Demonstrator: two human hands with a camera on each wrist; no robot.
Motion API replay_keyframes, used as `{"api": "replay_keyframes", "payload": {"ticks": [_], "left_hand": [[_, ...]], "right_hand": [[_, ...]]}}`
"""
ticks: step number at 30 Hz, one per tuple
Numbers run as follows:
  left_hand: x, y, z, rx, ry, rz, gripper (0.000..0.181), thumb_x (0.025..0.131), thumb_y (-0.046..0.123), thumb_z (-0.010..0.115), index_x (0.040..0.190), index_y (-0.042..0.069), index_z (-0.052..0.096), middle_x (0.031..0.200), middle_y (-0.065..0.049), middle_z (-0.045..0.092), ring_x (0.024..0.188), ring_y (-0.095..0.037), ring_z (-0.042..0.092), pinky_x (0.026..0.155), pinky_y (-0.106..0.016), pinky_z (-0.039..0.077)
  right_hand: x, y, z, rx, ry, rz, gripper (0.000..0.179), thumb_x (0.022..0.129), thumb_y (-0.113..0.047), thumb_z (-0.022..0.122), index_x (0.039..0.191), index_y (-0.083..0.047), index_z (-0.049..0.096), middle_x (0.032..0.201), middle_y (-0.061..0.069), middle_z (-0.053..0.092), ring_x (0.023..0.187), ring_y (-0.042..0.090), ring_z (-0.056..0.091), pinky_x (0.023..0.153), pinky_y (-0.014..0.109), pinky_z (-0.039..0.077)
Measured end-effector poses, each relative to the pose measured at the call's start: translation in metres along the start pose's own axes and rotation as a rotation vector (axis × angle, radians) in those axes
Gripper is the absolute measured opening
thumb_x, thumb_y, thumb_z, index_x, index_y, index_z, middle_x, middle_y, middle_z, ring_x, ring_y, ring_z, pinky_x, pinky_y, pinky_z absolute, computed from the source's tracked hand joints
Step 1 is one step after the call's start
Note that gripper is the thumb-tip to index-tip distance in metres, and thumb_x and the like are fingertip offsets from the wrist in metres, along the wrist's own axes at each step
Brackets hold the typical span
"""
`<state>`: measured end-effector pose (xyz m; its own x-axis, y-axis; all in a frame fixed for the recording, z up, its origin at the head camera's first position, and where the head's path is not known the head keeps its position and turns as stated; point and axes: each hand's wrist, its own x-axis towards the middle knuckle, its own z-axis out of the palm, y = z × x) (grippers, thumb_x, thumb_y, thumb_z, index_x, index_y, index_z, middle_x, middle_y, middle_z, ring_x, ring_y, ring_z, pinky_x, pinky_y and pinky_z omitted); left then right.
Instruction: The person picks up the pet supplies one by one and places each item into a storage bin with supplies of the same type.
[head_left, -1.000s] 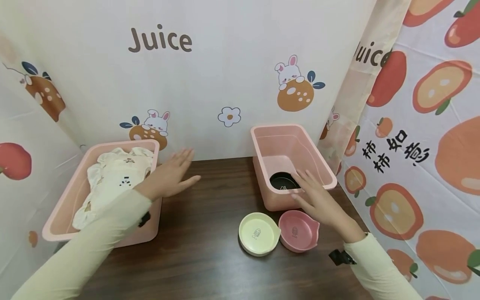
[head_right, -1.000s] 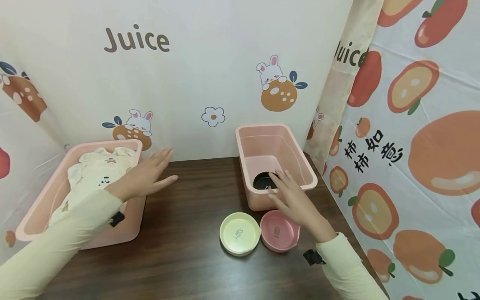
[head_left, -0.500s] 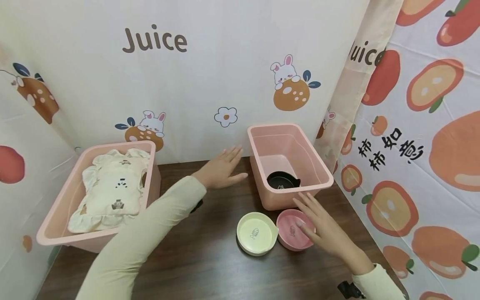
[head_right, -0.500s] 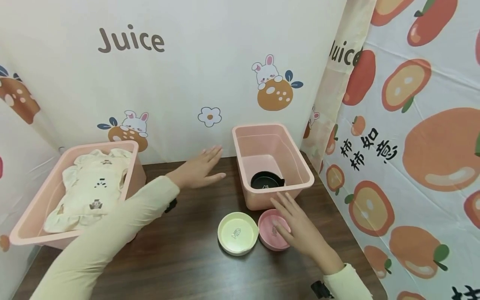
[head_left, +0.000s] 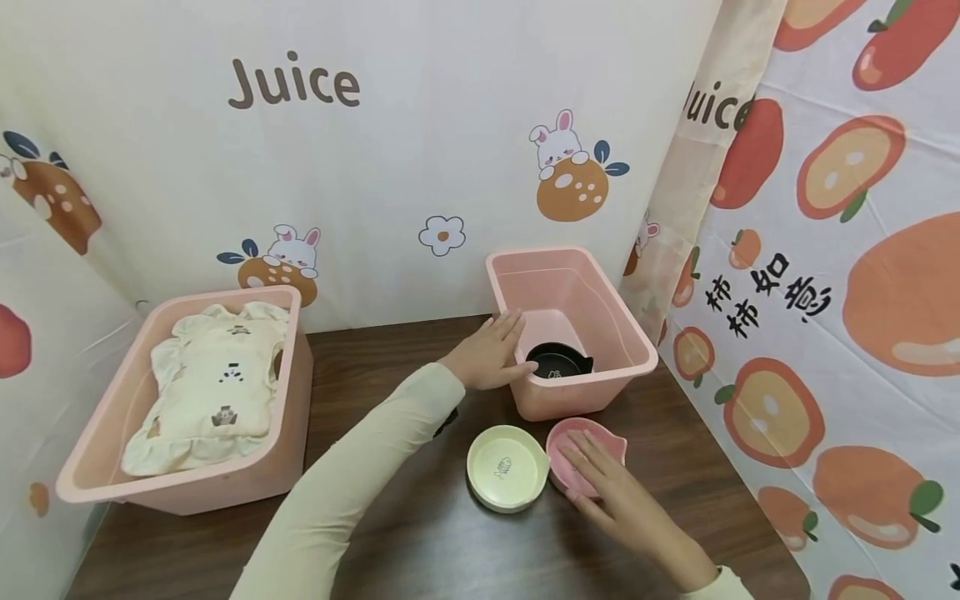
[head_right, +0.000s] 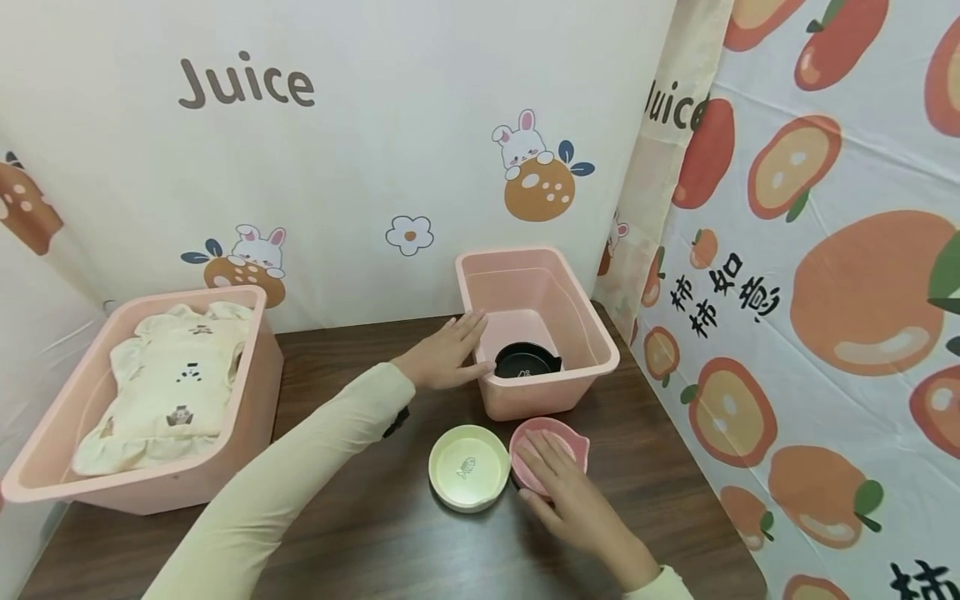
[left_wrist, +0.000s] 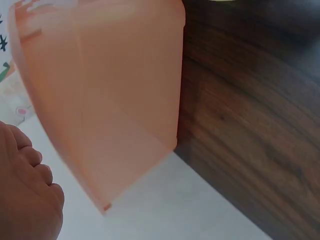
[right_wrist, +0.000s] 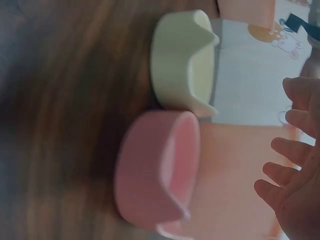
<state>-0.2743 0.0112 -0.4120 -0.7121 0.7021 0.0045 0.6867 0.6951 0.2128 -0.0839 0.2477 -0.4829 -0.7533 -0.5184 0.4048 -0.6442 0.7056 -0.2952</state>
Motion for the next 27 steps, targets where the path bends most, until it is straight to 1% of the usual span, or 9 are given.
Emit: {"api": "replay_keyframes", "payload": {"ticks": [4,9,13,14,16,18,20,22,27], "left_hand": [[0.004,0.002,0.008,0.014,-0.01,-0.006,0.086,0.096,0.059,0.036,0.153,0.003,0.007,0.161,-0.013,0.008,0.148,-0.023,0.004,0.119,-0.039,0.01],[0.006,0.006,0.011,0.019,-0.028,-0.014,0.085,0.096,0.059,0.035,0.153,0.003,0.007,0.161,-0.012,0.006,0.148,-0.025,0.004,0.119,-0.039,0.01],[0.007,0.007,0.012,0.048,-0.031,-0.032,0.085,0.096,0.06,0.034,0.154,0.004,0.006,0.161,-0.01,0.005,0.148,-0.024,0.004,0.119,-0.038,0.009],[0.007,0.007,0.012,0.05,-0.032,-0.036,0.086,0.096,0.061,0.034,0.154,0.004,0.006,0.161,-0.01,0.006,0.149,-0.023,0.003,0.119,-0.037,0.008],[0.007,0.006,0.012,0.056,-0.031,-0.042,0.086,0.095,0.061,0.034,0.154,0.004,0.006,0.161,-0.011,0.006,0.149,-0.023,0.003,0.119,-0.037,0.009],[0.007,0.005,0.013,0.054,-0.029,-0.047,0.087,0.095,0.062,0.035,0.154,0.004,0.007,0.161,-0.01,0.007,0.148,-0.022,0.002,0.119,-0.037,0.009],[0.006,0.006,0.013,0.051,-0.025,-0.047,0.087,0.095,0.062,0.035,0.154,0.004,0.008,0.161,-0.01,0.007,0.148,-0.022,0.003,0.119,-0.038,0.01],[0.007,0.006,0.013,0.057,-0.019,-0.044,0.087,0.095,0.062,0.035,0.154,0.004,0.008,0.161,-0.01,0.007,0.148,-0.022,0.004,0.119,-0.038,0.01],[0.008,0.005,0.016,0.055,0.011,-0.024,0.087,0.095,0.062,0.036,0.153,0.003,0.01,0.161,-0.012,0.01,0.148,-0.024,0.007,0.119,-0.038,0.012]], "right_hand": [[-0.004,-0.002,0.015,0.001,-0.023,0.0,0.059,0.087,-0.023,0.07,0.14,-0.008,0.049,0.145,0.016,0.045,0.139,0.025,0.035,0.116,0.017,0.009],[-0.005,-0.004,0.028,-0.018,-0.025,-0.039,0.063,0.083,-0.021,0.073,0.14,-0.011,0.05,0.141,0.019,0.049,0.128,0.039,0.046,0.115,0.016,0.006],[-0.004,-0.006,0.035,0.0,-0.046,-0.046,0.059,0.086,-0.024,0.071,0.14,-0.012,0.05,0.143,0.017,0.048,0.127,0.041,0.046,0.115,0.015,0.002],[-0.003,-0.007,0.036,0.0,-0.054,-0.046,0.058,0.087,-0.025,0.07,0.14,-0.013,0.05,0.144,0.016,0.047,0.128,0.041,0.046,0.116,0.018,0.008],[-0.002,-0.008,0.039,0.001,-0.069,-0.05,0.058,0.087,-0.026,0.07,0.14,-0.013,0.05,0.145,0.014,0.046,0.129,0.039,0.046,0.115,0.029,0.023],[-0.002,-0.009,0.042,0.012,-0.087,-0.047,0.059,0.087,-0.025,0.07,0.141,-0.014,0.049,0.145,0.014,0.046,0.129,0.039,0.045,0.109,0.041,0.035],[-0.001,-0.01,0.044,0.012,-0.106,-0.048,0.06,0.088,-0.026,0.069,0.143,-0.017,0.047,0.145,0.013,0.046,0.13,0.038,0.044,0.099,0.052,0.042],[0.001,-0.011,0.046,0.021,-0.126,-0.04,0.06,0.088,-0.027,0.068,0.143,-0.018,0.046,0.145,0.013,0.046,0.131,0.038,0.043,0.099,0.054,0.041],[0.006,-0.013,0.052,0.032,-0.178,-0.038,0.063,0.086,-0.026,0.071,0.143,-0.019,0.046,0.144,0.011,0.048,0.134,0.039,0.04,0.103,0.059,0.033]]}}
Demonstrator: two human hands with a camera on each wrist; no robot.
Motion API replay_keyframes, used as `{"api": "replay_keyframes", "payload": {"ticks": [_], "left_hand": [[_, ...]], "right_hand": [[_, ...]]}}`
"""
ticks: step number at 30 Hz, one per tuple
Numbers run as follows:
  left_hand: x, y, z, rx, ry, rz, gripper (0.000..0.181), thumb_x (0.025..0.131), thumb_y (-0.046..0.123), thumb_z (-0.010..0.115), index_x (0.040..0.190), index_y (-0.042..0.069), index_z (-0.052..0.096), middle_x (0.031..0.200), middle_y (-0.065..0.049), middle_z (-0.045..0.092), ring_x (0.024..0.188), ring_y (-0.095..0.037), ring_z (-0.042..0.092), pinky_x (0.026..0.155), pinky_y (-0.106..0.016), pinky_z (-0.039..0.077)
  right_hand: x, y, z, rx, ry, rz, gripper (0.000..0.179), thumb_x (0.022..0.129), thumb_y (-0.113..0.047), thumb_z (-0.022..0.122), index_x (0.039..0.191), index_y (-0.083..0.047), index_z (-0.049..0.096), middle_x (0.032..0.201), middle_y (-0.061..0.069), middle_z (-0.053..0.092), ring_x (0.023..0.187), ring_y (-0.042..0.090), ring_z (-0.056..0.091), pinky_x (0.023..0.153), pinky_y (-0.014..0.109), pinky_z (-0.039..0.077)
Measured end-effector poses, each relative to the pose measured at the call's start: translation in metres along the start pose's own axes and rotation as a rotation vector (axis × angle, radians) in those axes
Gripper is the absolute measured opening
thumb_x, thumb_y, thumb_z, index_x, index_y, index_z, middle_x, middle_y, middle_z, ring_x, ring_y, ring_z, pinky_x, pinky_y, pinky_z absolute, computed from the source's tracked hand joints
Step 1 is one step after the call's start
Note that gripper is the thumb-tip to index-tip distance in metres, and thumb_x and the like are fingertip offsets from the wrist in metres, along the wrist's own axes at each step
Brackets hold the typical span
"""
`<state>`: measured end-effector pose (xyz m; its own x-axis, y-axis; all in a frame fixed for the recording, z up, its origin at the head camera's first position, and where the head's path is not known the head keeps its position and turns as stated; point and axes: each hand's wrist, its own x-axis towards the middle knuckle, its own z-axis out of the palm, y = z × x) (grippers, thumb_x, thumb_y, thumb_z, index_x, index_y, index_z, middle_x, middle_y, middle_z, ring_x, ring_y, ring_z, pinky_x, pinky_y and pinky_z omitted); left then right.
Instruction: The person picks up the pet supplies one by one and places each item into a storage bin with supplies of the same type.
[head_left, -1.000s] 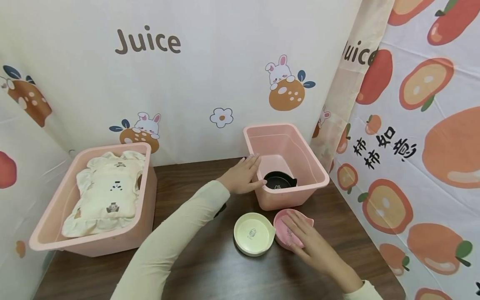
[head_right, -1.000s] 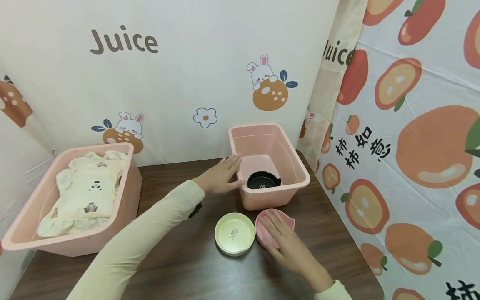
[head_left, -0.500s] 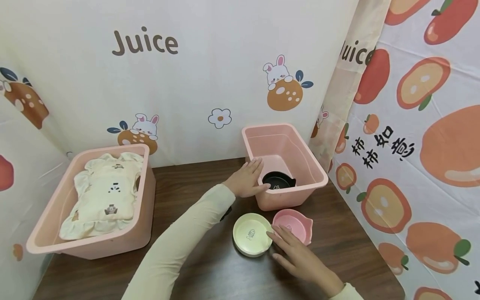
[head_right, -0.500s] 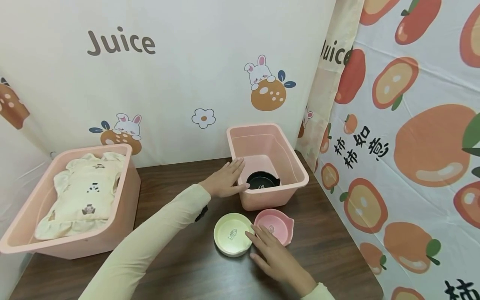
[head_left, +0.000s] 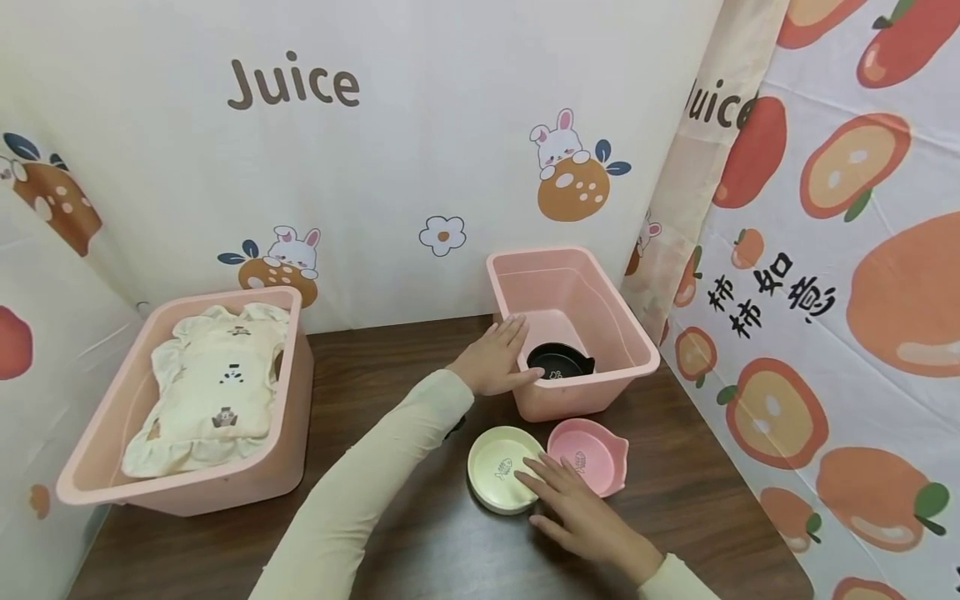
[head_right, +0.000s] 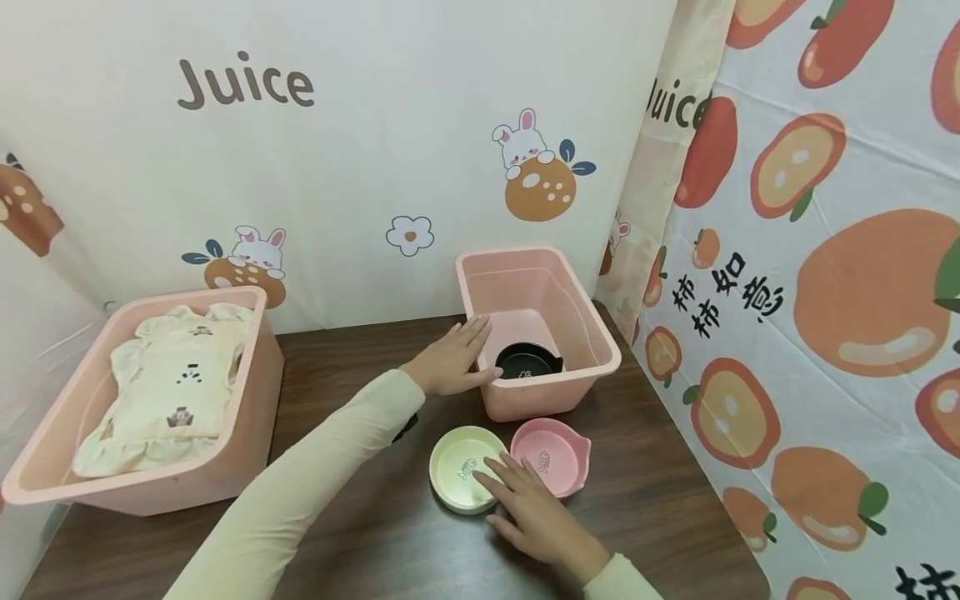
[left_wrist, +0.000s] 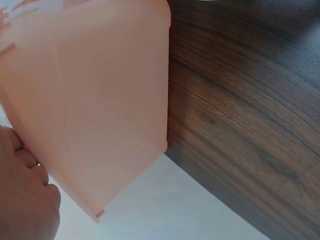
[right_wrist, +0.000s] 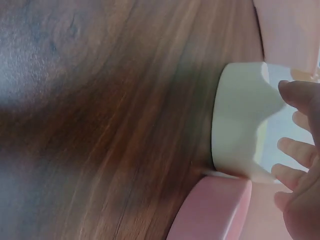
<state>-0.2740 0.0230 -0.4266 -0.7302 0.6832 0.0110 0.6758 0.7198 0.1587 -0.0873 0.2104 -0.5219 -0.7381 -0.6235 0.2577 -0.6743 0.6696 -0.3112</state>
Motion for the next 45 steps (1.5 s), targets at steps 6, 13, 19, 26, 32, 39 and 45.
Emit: {"api": "replay_keyframes", "payload": {"ticks": [6,13,19,26,32,39,45], "left_hand": [[0.001,0.0,0.002,0.006,0.004,-0.002,0.087,0.094,0.062,0.037,0.153,0.004,0.01,0.161,-0.011,0.008,0.148,-0.024,0.006,0.119,-0.038,0.012],[0.002,-0.001,0.005,-0.005,0.039,0.02,0.086,0.095,0.06,0.038,0.153,0.001,0.013,0.16,-0.015,0.012,0.148,-0.027,0.009,0.118,-0.041,0.015],[0.0,0.0,0.004,-0.02,0.042,0.013,0.086,0.094,0.059,0.039,0.153,0.002,0.013,0.16,-0.014,0.013,0.148,-0.025,0.007,0.119,-0.041,0.014],[-0.002,0.001,0.001,-0.029,0.055,0.027,0.085,0.094,0.057,0.041,0.152,0.0,0.017,0.158,-0.018,0.017,0.147,-0.031,0.013,0.118,-0.041,0.014],[-0.003,0.001,0.001,-0.021,0.05,0.023,0.085,0.094,0.057,0.04,0.152,0.0,0.016,0.159,-0.016,0.015,0.147,-0.03,0.013,0.118,-0.041,0.016],[-0.002,0.001,0.002,-0.004,0.034,0.005,0.086,0.094,0.06,0.038,0.153,0.002,0.014,0.16,-0.014,0.014,0.148,-0.025,0.008,0.119,-0.038,0.012],[-0.001,0.002,0.001,-0.001,0.03,0.003,0.085,0.095,0.06,0.038,0.153,0.003,0.014,0.16,-0.013,0.013,0.148,-0.024,0.008,0.119,-0.037,0.011]], "right_hand": [[0.009,0.003,0.01,-0.014,-0.023,-0.123,0.065,0.079,-0.025,0.077,0.138,-0.013,0.052,0.138,0.015,0.053,0.129,0.04,0.046,0.102,0.057,0.037],[0.014,0.009,0.024,-0.053,-0.017,-0.257,0.064,0.076,-0.026,0.08,0.133,-0.013,0.056,0.131,0.01,0.057,0.119,0.026,0.055,0.094,0.047,0.047],[0.018,0.01,0.031,-0.055,-0.013,-0.277,0.06,0.075,-0.02,0.08,0.13,-0.016,0.058,0.122,0.001,0.061,0.112,0.016,0.057,0.091,0.04,0.048],[0.023,0.01,0.039,-0.055,-0.04,-0.233,0.056,0.075,-0.014,0.078,0.128,-0.022,0.06,0.106,-0.009,0.062,0.098,0.009,0.058,0.086,0.031,0.049],[0.025,0.009,0.043,-0.055,-0.008,-0.218,0.046,0.077,-0.011,0.077,0.119,-0.023,0.065,0.093,-0.01,0.061,0.089,0.007,0.057,0.08,0.028,0.049],[0.026,0.009,0.045,-0.042,0.011,-0.201,0.043,0.076,-0.013,0.078,0.116,-0.024,0.068,0.091,-0.011,0.061,0.088,0.007,0.058,0.079,0.026,0.048],[0.026,0.008,0.047,-0.065,0.039,-0.171,0.043,0.075,-0.014,0.078,0.114,-0.029,0.071,0.085,-0.013,0.058,0.078,0.006,0.055,0.067,0.024,0.046]]}}
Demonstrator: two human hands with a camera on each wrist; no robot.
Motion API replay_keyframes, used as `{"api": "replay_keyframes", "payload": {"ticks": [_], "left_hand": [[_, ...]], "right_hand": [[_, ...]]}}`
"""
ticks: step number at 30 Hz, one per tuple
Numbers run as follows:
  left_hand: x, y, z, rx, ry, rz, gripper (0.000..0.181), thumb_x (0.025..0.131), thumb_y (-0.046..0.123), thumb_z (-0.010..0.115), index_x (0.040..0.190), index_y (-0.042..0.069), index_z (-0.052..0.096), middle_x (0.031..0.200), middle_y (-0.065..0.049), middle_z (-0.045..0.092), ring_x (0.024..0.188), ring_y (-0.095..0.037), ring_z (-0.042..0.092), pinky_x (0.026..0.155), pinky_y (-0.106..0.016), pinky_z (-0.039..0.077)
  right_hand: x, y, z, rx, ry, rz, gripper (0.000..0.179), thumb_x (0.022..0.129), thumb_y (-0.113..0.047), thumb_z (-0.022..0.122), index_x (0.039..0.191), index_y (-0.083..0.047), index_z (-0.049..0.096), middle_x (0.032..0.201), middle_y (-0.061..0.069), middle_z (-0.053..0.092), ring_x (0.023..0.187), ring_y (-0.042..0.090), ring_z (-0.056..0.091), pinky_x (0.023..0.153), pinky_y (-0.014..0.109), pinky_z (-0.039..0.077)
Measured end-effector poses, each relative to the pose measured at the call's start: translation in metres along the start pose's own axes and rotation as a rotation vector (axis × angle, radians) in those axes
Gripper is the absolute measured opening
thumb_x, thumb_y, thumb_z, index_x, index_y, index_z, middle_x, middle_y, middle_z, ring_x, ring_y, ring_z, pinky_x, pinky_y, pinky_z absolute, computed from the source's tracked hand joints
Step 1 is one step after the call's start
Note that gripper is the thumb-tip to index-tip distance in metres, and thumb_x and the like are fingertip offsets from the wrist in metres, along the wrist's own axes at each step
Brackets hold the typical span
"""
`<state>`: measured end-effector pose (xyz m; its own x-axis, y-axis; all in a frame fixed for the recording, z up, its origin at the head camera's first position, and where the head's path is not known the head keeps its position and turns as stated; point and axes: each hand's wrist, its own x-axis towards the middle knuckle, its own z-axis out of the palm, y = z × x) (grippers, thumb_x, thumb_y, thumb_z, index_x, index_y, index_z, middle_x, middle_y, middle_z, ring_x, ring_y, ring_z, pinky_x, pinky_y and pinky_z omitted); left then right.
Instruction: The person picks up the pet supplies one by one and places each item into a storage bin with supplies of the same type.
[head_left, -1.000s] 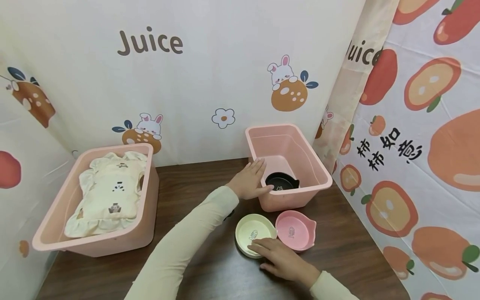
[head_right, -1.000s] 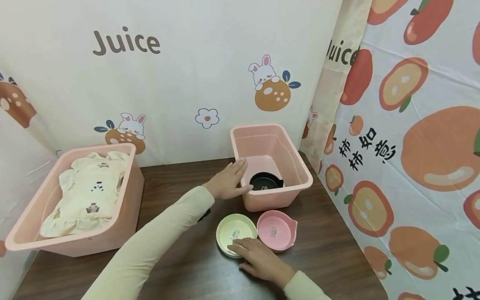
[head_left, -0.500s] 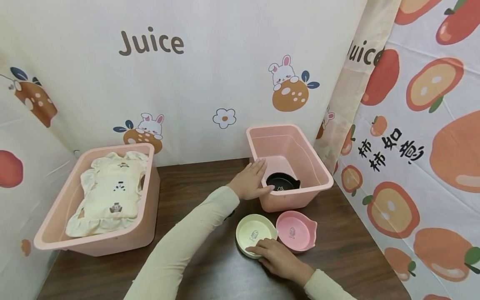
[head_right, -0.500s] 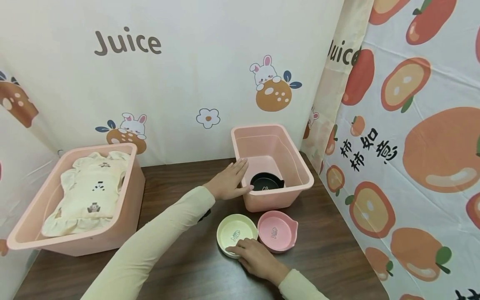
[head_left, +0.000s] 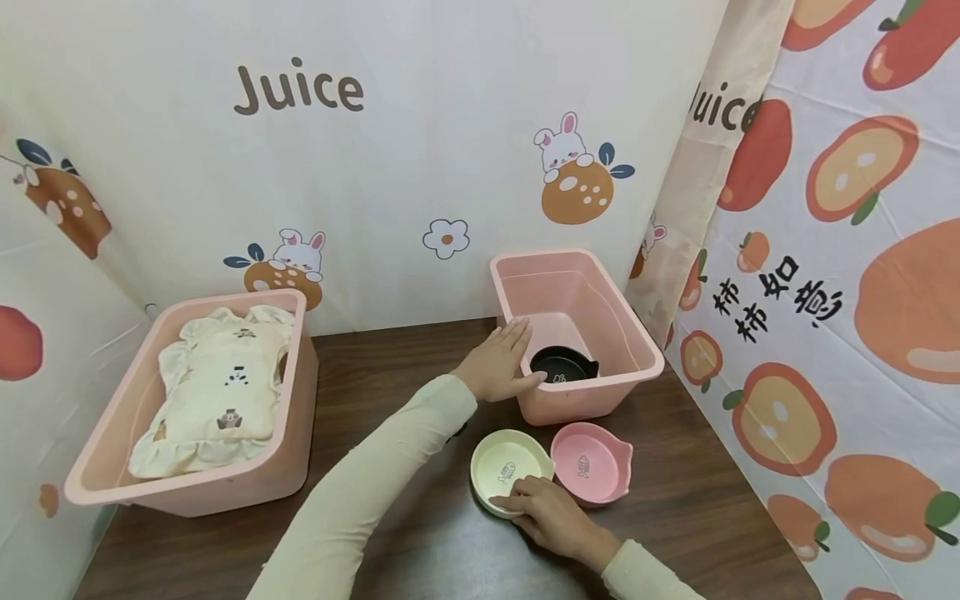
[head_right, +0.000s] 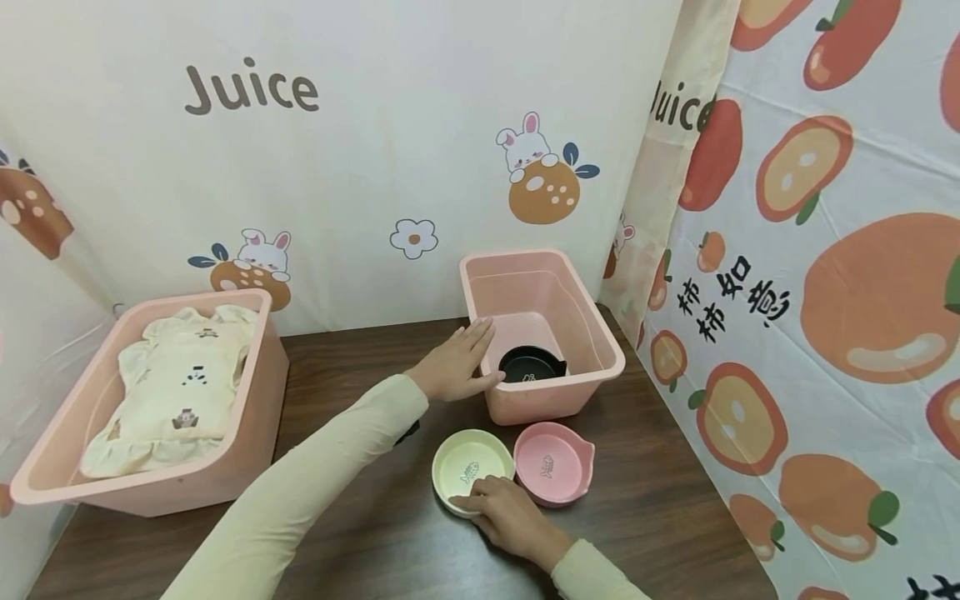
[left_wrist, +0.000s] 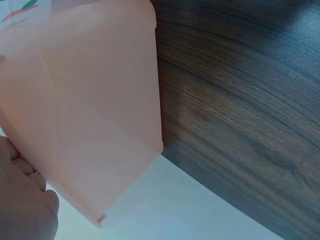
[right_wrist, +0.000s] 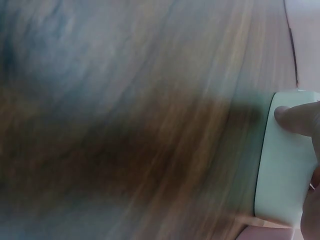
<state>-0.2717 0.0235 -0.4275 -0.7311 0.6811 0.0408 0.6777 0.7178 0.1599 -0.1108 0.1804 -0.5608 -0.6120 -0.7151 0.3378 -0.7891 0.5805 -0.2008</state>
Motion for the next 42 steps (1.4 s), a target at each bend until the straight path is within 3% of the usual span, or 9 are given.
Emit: {"api": "replay_keyframes", "payload": {"ticks": [9,18,36,42], "left_hand": [[-0.001,0.001,-0.001,0.012,0.008,0.012,0.085,0.095,0.059,0.038,0.152,0.001,0.015,0.16,-0.014,0.015,0.148,-0.027,0.011,0.119,-0.039,0.013],[-0.003,0.002,-0.003,0.009,-0.002,0.008,0.085,0.095,0.059,0.038,0.152,0.001,0.015,0.16,-0.014,0.014,0.148,-0.027,0.011,0.119,-0.038,0.013],[-0.002,0.001,-0.002,0.009,-0.006,-0.004,0.086,0.094,0.061,0.036,0.153,0.002,0.014,0.16,-0.012,0.012,0.148,-0.025,0.009,0.119,-0.037,0.012],[0.0,0.001,0.001,0.009,0.0,-0.003,0.086,0.094,0.061,0.036,0.153,0.002,0.014,0.16,-0.012,0.012,0.148,-0.024,0.008,0.119,-0.037,0.011]], "right_hand": [[-0.001,-0.002,0.0,-0.007,0.079,-0.024,0.037,0.072,-0.016,0.081,0.106,-0.03,0.075,0.071,-0.013,0.043,0.065,0.003,0.043,0.057,0.015,0.033],[-0.004,-0.007,-0.014,0.034,0.085,-0.079,0.042,0.07,-0.016,0.082,0.109,-0.031,0.073,0.072,-0.014,0.044,0.066,0.003,0.045,0.059,0.011,0.032],[-0.015,-0.022,-0.083,-0.028,0.197,-0.157,0.051,0.061,-0.011,0.082,0.107,-0.03,0.072,0.071,-0.011,0.039,0.064,0.004,0.037,0.061,0.015,0.033],[-0.017,-0.018,-0.114,-0.046,0.245,-0.156,0.045,0.068,-0.009,0.074,0.109,-0.028,0.072,0.072,-0.01,0.04,0.065,0.004,0.035,0.06,0.015,0.033]]}}
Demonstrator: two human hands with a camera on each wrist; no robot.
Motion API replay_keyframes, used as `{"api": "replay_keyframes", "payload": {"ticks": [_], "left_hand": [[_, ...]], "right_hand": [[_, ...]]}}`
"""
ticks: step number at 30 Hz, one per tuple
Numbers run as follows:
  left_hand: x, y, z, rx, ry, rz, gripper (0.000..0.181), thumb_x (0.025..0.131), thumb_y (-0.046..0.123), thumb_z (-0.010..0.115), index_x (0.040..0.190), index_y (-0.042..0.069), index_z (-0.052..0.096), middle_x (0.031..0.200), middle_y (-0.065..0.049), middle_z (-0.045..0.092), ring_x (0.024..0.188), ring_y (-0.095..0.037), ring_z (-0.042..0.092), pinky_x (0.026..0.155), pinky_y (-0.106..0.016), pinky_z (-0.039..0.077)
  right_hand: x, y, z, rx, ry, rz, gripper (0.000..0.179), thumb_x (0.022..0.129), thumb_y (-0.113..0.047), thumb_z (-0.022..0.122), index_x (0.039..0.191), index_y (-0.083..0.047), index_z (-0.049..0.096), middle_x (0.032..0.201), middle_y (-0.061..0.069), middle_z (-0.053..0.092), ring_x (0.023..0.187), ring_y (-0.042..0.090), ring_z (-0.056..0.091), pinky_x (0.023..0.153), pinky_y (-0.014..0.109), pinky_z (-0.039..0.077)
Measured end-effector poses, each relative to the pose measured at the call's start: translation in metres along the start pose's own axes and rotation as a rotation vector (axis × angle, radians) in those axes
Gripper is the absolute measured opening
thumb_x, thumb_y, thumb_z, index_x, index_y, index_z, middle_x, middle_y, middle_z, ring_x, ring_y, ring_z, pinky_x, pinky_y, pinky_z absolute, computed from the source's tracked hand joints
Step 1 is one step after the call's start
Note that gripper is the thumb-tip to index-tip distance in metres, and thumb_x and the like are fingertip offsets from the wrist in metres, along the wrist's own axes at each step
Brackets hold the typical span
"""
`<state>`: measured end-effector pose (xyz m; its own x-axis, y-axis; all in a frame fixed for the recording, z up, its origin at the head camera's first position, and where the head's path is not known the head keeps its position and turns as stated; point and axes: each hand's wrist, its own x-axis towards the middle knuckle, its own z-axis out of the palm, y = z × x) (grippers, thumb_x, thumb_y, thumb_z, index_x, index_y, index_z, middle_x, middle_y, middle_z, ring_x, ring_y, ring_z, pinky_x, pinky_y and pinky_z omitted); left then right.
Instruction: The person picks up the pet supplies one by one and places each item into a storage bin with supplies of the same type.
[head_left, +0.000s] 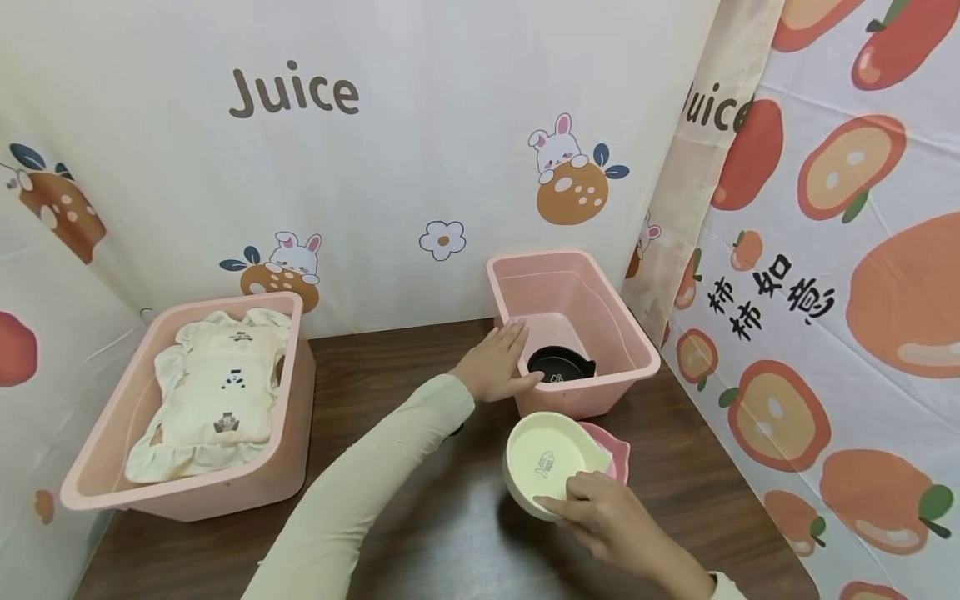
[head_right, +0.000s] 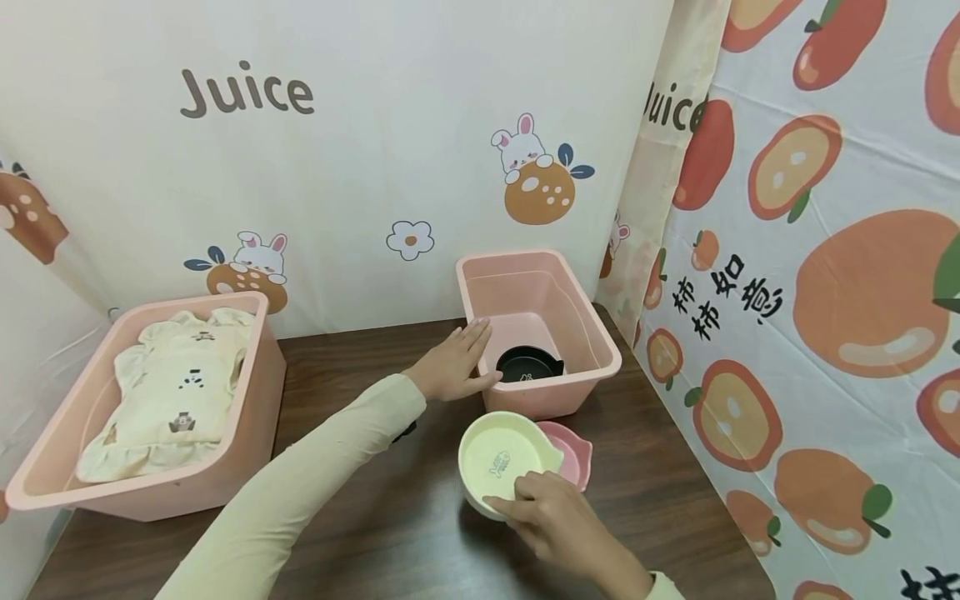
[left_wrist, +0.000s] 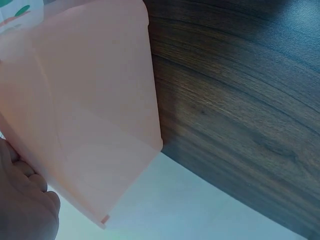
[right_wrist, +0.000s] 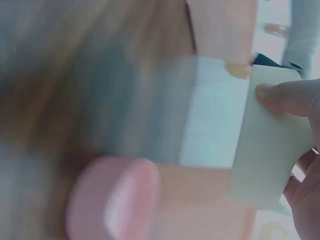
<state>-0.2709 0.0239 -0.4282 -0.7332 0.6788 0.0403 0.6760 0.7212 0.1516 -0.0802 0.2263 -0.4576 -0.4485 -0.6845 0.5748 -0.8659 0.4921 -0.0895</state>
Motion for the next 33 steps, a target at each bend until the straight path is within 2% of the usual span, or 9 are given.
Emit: {"api": "replay_keyframes", "payload": {"ticks": [4,6,9,16,22,27,30,33], "left_hand": [[0.0,-0.001,0.001,-0.002,0.014,0.007,0.086,0.094,0.061,0.036,0.152,0.001,0.016,0.16,-0.013,0.013,0.148,-0.026,0.01,0.119,-0.038,0.012],[-0.001,-0.001,0.001,0.001,0.018,0.009,0.086,0.094,0.061,0.036,0.152,0.0,0.017,0.16,-0.014,0.014,0.148,-0.027,0.01,0.119,-0.038,0.013],[-0.001,-0.001,0.0,0.007,0.014,0.007,0.086,0.095,0.061,0.036,0.152,0.001,0.016,0.16,-0.015,0.015,0.148,-0.027,0.011,0.119,-0.038,0.013],[-0.002,0.0,-0.003,-0.016,-0.019,0.001,0.087,0.095,0.062,0.034,0.153,0.001,0.012,0.161,-0.013,0.01,0.148,-0.026,0.008,0.119,-0.036,0.01],[-0.002,0.001,-0.003,-0.031,-0.01,0.003,0.087,0.095,0.062,0.035,0.153,0.002,0.012,0.16,-0.013,0.011,0.148,-0.027,0.008,0.119,-0.038,0.011],[-0.001,0.0,-0.001,-0.019,-0.006,0.016,0.087,0.095,0.061,0.035,0.153,0.003,0.01,0.161,-0.012,0.007,0.148,-0.027,0.008,0.119,-0.039,0.013],[-0.001,0.0,-0.001,-0.017,-0.002,0.016,0.086,0.095,0.061,0.036,0.153,0.003,0.01,0.161,-0.012,0.007,0.148,-0.027,0.008,0.119,-0.039,0.013],[-0.001,0.0,-0.001,-0.018,0.002,0.017,0.086,0.095,0.061,0.036,0.153,0.002,0.01,0.161,-0.012,0.008,0.148,-0.027,0.008,0.119,-0.039,0.013]], "right_hand": [[0.009,0.006,-0.021,-0.027,0.062,-0.007,0.023,0.09,-0.017,0.06,0.106,-0.025,0.074,0.072,-0.011,0.039,0.064,0.002,0.034,0.058,0.014,0.031],[0.014,0.01,-0.029,-0.046,0.094,-0.011,0.026,0.099,-0.024,0.05,0.105,-0.024,0.075,0.071,-0.011,0.039,0.064,0.002,0.033,0.058,0.014,0.03],[0.021,0.016,-0.041,-0.052,0.118,0.001,0.034,0.102,-0.03,0.043,0.106,-0.022,0.075,0.071,-0.011,0.039,0.065,0.003,0.034,0.058,0.015,0.03],[0.028,0.033,-0.06,-0.068,0.156,0.058,0.034,0.1,-0.034,0.046,0.106,-0.019,0.076,0.071,-0.012,0.041,0.064,0.001,0.035,0.056,0.012,0.029],[0.033,0.053,-0.072,-0.077,0.123,0.13,0.037,0.1,-0.037,0.046,0.106,-0.017,0.076,0.072,-0.01,0.044,0.065,0.003,0.036,0.057,0.014,0.03],[0.042,0.074,-0.077,-0.057,0.127,0.145,0.039,0.097,-0.041,0.05,0.106,-0.013,0.076,0.07,-0.01,0.045,0.064,0.003,0.036,0.057,0.015,0.03],[0.05,0.087,-0.078,-0.055,0.126,0.166,0.022,0.087,-0.024,0.072,0.105,-0.013,0.076,0.069,-0.01,0.045,0.062,0.003,0.037,0.055,0.013,0.029],[0.058,0.101,-0.077,-0.066,0.099,0.19,0.037,0.069,-0.003,0.082,0.105,-0.013,0.076,0.068,-0.01,0.045,0.059,0.004,0.039,0.052,0.012,0.03]]}}
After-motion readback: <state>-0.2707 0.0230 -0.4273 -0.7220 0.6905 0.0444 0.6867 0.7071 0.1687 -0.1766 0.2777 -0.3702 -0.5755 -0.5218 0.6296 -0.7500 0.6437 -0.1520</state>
